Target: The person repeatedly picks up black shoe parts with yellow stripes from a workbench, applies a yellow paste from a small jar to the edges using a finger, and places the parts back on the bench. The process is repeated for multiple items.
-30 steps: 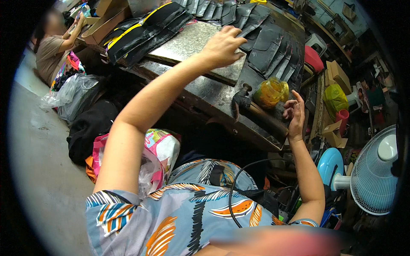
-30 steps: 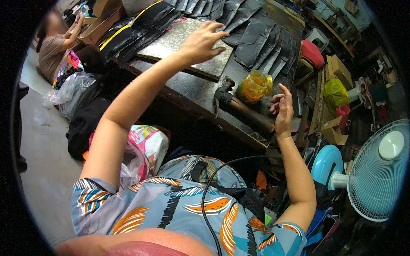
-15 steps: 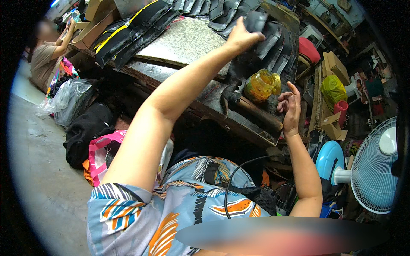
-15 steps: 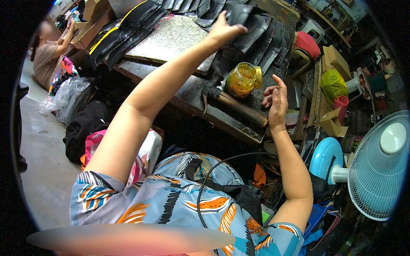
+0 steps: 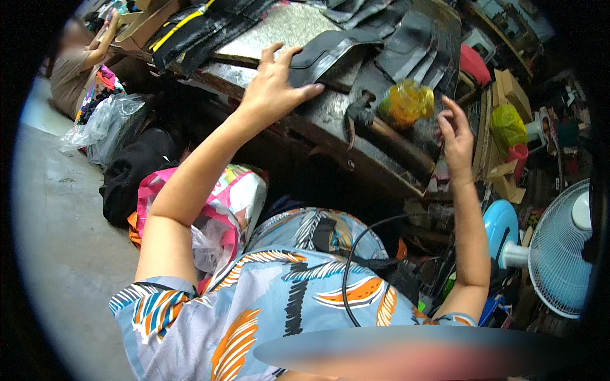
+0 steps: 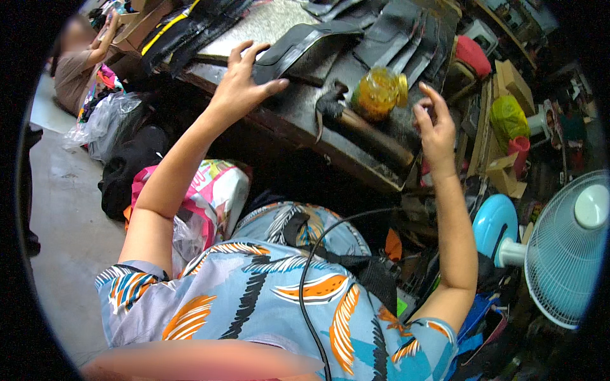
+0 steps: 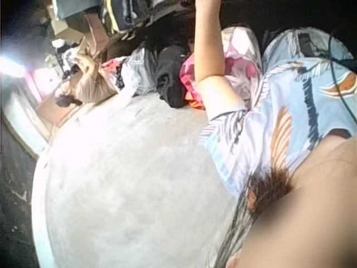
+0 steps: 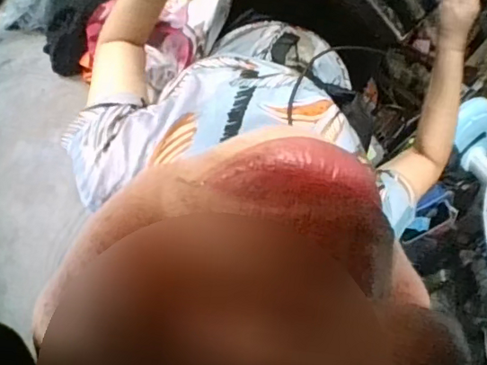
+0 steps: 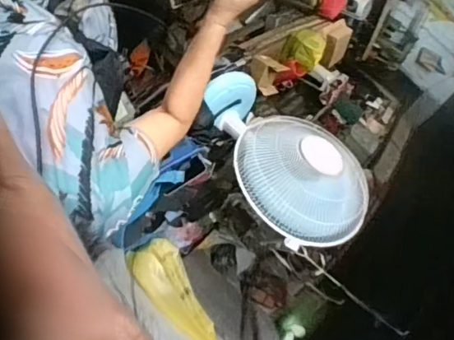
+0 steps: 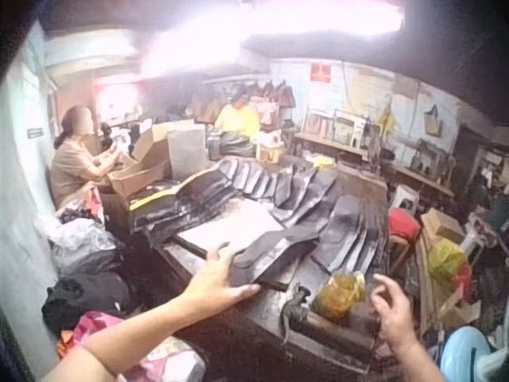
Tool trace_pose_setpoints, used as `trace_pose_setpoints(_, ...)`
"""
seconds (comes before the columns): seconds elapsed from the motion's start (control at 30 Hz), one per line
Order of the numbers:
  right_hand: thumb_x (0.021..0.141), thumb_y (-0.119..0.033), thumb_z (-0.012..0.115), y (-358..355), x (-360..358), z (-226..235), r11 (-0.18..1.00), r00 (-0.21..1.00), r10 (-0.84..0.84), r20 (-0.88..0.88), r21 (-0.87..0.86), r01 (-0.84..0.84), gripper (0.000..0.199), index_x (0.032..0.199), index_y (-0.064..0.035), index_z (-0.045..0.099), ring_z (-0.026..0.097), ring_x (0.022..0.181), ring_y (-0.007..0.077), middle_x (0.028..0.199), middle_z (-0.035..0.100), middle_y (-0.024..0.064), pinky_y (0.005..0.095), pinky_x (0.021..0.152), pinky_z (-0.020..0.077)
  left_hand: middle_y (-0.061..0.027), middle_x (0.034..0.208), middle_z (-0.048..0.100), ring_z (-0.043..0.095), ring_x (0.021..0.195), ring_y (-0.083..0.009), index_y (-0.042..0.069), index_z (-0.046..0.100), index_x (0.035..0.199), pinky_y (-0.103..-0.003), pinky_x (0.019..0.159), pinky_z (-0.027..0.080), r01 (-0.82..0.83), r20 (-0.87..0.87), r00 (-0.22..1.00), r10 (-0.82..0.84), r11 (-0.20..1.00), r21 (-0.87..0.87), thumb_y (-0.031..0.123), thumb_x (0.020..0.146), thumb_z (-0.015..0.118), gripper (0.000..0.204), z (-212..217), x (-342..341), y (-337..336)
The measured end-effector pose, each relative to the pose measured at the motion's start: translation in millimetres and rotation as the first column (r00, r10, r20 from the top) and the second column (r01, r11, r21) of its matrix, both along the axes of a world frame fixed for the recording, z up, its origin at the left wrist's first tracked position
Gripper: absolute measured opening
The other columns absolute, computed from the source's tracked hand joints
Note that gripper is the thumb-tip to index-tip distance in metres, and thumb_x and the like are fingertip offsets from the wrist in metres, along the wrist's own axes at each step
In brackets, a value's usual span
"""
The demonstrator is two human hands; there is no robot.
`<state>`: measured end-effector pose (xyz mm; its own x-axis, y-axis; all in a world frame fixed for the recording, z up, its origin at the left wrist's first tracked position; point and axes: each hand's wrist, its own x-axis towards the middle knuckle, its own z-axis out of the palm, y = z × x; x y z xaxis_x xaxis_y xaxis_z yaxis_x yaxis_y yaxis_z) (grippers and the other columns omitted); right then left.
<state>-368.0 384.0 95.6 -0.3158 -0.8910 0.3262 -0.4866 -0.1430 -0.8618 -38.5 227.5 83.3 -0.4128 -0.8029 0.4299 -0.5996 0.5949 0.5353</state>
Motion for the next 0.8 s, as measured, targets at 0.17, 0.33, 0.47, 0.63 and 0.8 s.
trace_pose_setpoints(0.17,0.075,-0.03,0.078,-2.0,14.1,62.5,0.988,0.611,0.075,-0.788,-0.025,-0.153,0.045,0.118,-0.0173,0.068,0.057,0.101,0.0223,0.112,0.061,0.0049,0.0344,0.087,0.0485,-0.0245,0.144,0.036,0.043,0.13,-0.0417,0.009,0.05,0.134,-0.045,0.106,0.04,0.062,0.097,0.994,-0.054,0.994,-0.085,0.035,0.085,0.071,0.059,-25.1,35.3,35.0)
trace_pose_setpoints(0.33,0.071,-0.049,0.076,-23.6,38.0,79.8,0.996,0.251,0.07,-0.965,0.055,-0.067,0.048,0.11,-0.0208,0.073,0.046,0.128,0.0264,0.131,0.057,0.0071,0.0432,0.103,0.0406,-0.0208,0.138,0.045,0.044,0.128,-0.0408,0.009,0.051,0.135,-0.045,0.108,0.039,0.267,0.0,0.963,-0.268,0.958,-0.101,0.003,0.078,0.066,0.06,-34.3,58.2,28.5)
trace_pose_setpoints(0.47,0.071,-0.058,0.073,-40.4,48.6,77.3,0.985,0.196,0.16,-0.967,0.168,0.024,0.053,0.106,-0.0186,0.075,0.045,0.129,0.0271,0.132,0.056,0.0071,0.0446,0.106,0.0362,-0.0154,0.146,0.04,0.039,0.134,-0.0357,0.014,0.051,0.137,-0.043,0.112,0.034,0.145,0.179,0.98,-0.087,0.928,-0.344,-0.009,0.065,0.065,0.076,-42.9,69.5,19.6)
trace_pose_setpoints(0.63,0.07,-0.064,0.07,-40.2,45.5,82.8,0.995,0.206,0.084,-0.975,0.094,0.042,0.059,0.105,-0.0177,0.076,0.045,0.129,0.0282,0.133,0.057,0.0078,0.0481,0.108,0.0328,-0.0074,0.151,0.036,0.034,0.139,-0.0324,0.015,0.055,0.133,-0.043,0.112,0.035,0.251,0.241,0.956,-0.165,0.885,-0.392,-0.011,0.063,0.065,0.075,-47.4,62.8,17.2)
trace_pose_setpoints(0.8,0.07,-0.063,0.07,-16.3,33.4,88.0,1.0,0.196,0.015,-0.98,0.014,-0.005,0.057,0.103,-0.0171,0.075,0.049,0.125,0.0279,0.13,0.059,0.0068,0.0485,0.107,0.0332,-0.0096,0.117,0.068,0.054,0.124,-0.0304,0.006,0.066,0.102,-0.04,0.109,0.037,0.19,-0.363,0.874,-0.322,0.916,-0.354,-0.019,0.059,0.053,0.052,-21.8,52.1,10.0)
